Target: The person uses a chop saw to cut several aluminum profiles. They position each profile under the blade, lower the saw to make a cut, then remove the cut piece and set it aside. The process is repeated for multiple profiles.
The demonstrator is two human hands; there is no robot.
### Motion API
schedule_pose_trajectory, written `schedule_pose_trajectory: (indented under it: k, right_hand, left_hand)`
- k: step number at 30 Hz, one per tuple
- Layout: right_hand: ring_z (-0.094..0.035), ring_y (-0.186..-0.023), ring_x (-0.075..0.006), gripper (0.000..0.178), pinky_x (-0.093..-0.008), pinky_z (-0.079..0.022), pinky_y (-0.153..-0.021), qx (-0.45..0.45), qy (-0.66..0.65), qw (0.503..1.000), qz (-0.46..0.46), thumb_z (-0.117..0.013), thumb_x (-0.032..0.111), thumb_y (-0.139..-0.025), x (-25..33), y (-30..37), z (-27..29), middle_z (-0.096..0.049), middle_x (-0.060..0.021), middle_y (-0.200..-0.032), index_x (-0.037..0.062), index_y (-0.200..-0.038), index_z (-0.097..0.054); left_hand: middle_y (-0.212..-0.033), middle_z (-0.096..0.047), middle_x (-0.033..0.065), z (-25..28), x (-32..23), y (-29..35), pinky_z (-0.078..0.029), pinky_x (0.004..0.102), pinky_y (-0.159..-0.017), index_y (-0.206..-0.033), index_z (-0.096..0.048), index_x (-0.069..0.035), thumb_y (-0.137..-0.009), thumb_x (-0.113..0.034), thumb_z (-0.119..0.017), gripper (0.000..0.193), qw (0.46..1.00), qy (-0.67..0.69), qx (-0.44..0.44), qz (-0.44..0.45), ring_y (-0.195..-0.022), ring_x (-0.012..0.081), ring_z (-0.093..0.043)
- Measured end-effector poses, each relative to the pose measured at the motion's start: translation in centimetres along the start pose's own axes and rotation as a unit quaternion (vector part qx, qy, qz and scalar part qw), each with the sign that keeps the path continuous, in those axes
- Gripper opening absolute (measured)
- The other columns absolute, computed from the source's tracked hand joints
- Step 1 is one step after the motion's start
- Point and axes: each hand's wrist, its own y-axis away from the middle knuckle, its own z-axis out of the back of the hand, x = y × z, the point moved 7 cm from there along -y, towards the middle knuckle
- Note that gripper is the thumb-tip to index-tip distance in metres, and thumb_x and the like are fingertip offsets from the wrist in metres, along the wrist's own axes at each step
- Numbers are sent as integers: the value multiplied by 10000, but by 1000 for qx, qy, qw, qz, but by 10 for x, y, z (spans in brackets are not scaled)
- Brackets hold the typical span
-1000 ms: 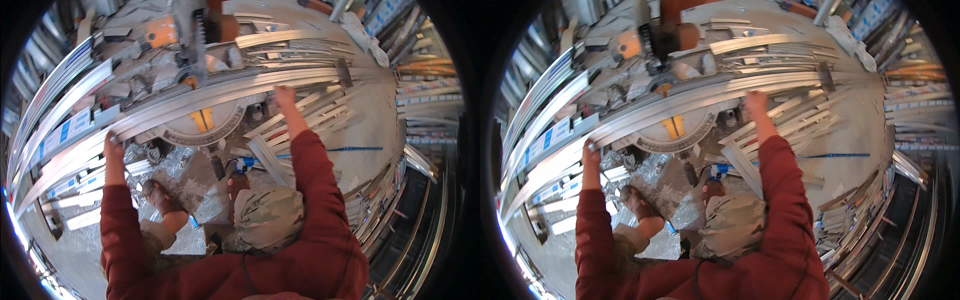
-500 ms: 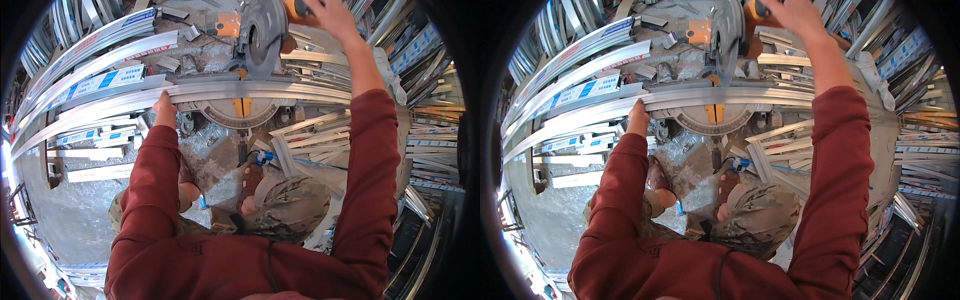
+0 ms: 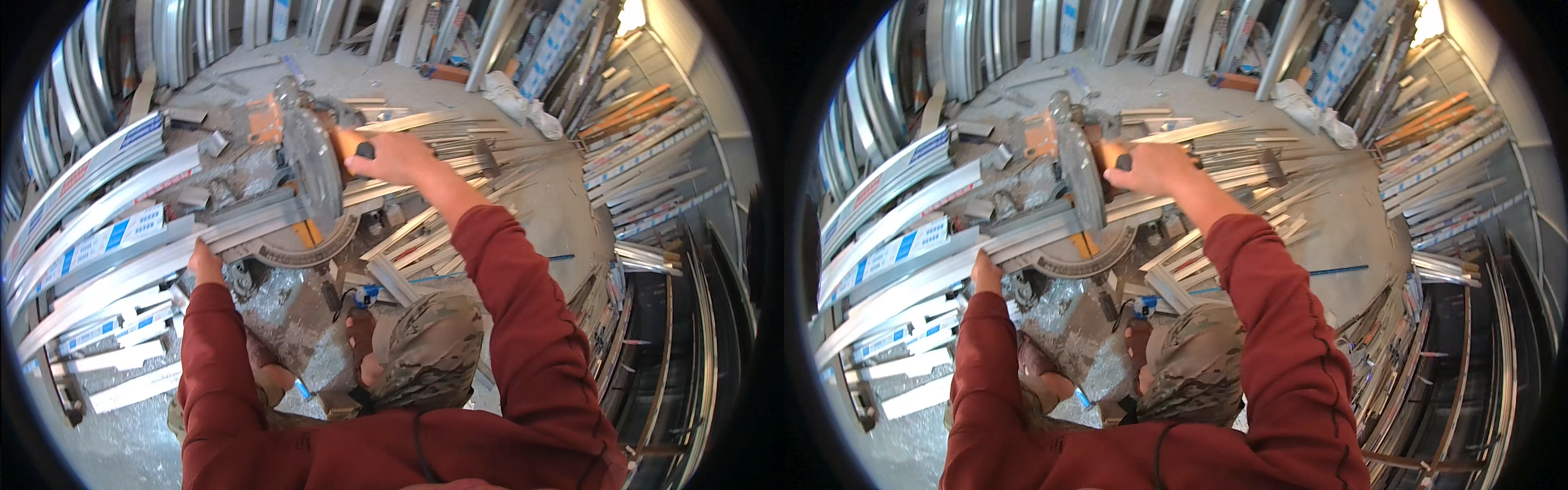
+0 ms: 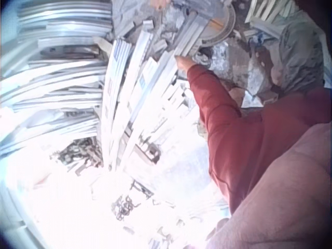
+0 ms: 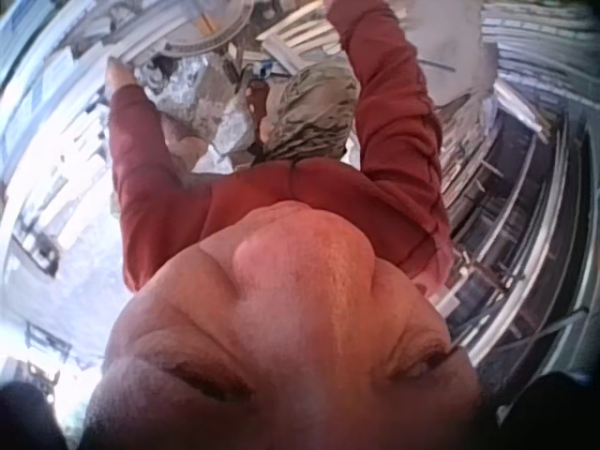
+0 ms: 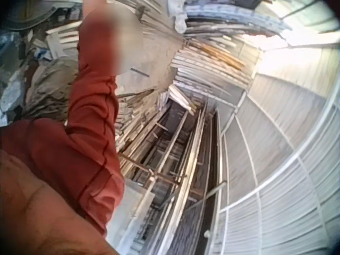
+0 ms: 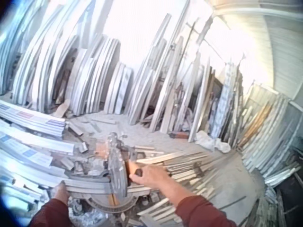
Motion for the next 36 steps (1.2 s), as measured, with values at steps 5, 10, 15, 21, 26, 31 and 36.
schedule_pose_trajectory:
  k: [5,10,15,21,26,31,36]
  right_hand:
    - [-659,-869,-359,556,-442,-507,-784,-81,54,993,64,-568,572,-810,-3,12,-21,-686,-192,-943,59,-979,-699]
    - [-663,-768,-339,515,-432,-510,-727,-51,9,998,46,-588,549,-813,-8,21,-39,-683,-168,-780,46,-815,-697]
    - [-673,-745,-345,607,-430,-526,-703,-74,6,996,55,-581,605,-788,-6,26,-46,-686,-186,-750,13,-719,-697]
    - [-673,-746,-342,597,-426,-533,-707,-80,1,996,51,-578,604,-797,0,37,-43,-685,-176,-749,22,-754,-704]
    - [-676,-752,-338,575,-421,-538,-708,-50,2,998,40,-600,594,-789,0,38,-48,-691,-169,-764,29,-774,-706]
    - [-660,-737,-338,472,-437,-523,-690,-85,-7,995,48,-633,523,-786,-5,42,-57,-678,-150,-738,55,-746,-672]
    - [-662,-741,-340,466,-434,-526,-696,-73,-5,996,41,-631,519,-787,-3,45,-59,-684,-150,-754,57,-744,-676]
  left_hand:
    - [-1224,-595,174,-2,4,-8,-579,470,-845,-1291,-431,24,-782,-220,-787,667,1000,-8,-18,3,-1011,332,-643]
    - [-1187,-616,175,-5,7,0,-590,457,-815,-1252,-476,49,-777,-207,-790,625,1000,-2,-1,4,-963,322,-661]
    - [-1150,-633,178,-3,4,-4,-597,453,-796,-1205,-517,71,-781,-187,-785,564,1000,8,-10,-3,-927,316,-671]
    - [-1179,-618,185,-4,6,-6,-595,443,-805,-1238,-485,68,-787,-197,-786,604,1000,4,16,2,-949,316,-666]
    - [-1201,-613,177,1,6,-21,-576,433,-845,-1244,-487,64,-788,-208,-792,612,1000,5,7,8,-992,309,-654]
    - [-1208,-614,169,-6,12,-23,-564,412,-866,-1234,-501,63,-792,-191,-788,585,999,12,30,7,-1004,302,-649]
    - [-1216,-612,170,-4,11,-25,-560,404,-872,-1228,-502,71,-792,-187,-787,581,1000,10,27,0,-1011,293,-648]
